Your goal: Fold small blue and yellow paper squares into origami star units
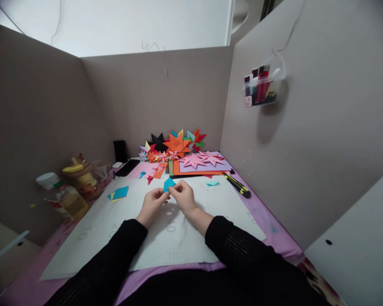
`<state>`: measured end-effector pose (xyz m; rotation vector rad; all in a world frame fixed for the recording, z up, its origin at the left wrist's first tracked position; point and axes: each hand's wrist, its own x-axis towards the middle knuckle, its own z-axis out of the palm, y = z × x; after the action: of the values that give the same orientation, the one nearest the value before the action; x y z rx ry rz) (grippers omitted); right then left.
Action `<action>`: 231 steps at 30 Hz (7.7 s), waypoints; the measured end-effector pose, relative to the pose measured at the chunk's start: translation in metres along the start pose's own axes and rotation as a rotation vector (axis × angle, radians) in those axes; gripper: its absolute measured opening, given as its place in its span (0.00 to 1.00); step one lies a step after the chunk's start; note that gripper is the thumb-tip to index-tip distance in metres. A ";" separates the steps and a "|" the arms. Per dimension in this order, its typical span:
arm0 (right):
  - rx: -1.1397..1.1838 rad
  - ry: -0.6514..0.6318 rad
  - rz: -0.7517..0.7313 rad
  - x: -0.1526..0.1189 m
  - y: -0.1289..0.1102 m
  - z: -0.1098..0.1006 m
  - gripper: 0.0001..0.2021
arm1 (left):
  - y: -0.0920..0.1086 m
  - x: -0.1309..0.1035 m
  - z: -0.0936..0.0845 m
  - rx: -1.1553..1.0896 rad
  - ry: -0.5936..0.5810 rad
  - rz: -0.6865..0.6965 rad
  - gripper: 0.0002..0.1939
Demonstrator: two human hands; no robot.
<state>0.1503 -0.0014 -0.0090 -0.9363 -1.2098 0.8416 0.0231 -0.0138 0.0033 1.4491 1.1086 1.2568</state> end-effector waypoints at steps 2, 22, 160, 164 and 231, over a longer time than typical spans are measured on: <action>0.022 -0.008 0.019 0.000 0.000 0.000 0.10 | -0.001 0.000 -0.001 0.023 0.001 -0.002 0.13; 0.145 -0.246 0.195 0.002 0.004 0.005 0.13 | -0.012 0.005 -0.003 -0.218 0.089 -0.017 0.13; 0.119 -0.438 0.280 0.015 0.006 -0.022 0.12 | 0.002 0.010 -0.033 0.387 -0.327 0.442 0.10; 0.120 -0.465 0.270 0.014 0.001 -0.021 0.12 | 0.002 0.011 -0.034 0.361 -0.327 0.452 0.09; 0.098 -0.174 0.085 0.001 0.000 -0.002 0.08 | -0.008 0.011 -0.014 0.019 0.166 0.100 0.12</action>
<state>0.1521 -0.0011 -0.0089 -0.8529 -1.2721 1.0593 0.0091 -0.0007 -0.0009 1.4505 1.1717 1.4623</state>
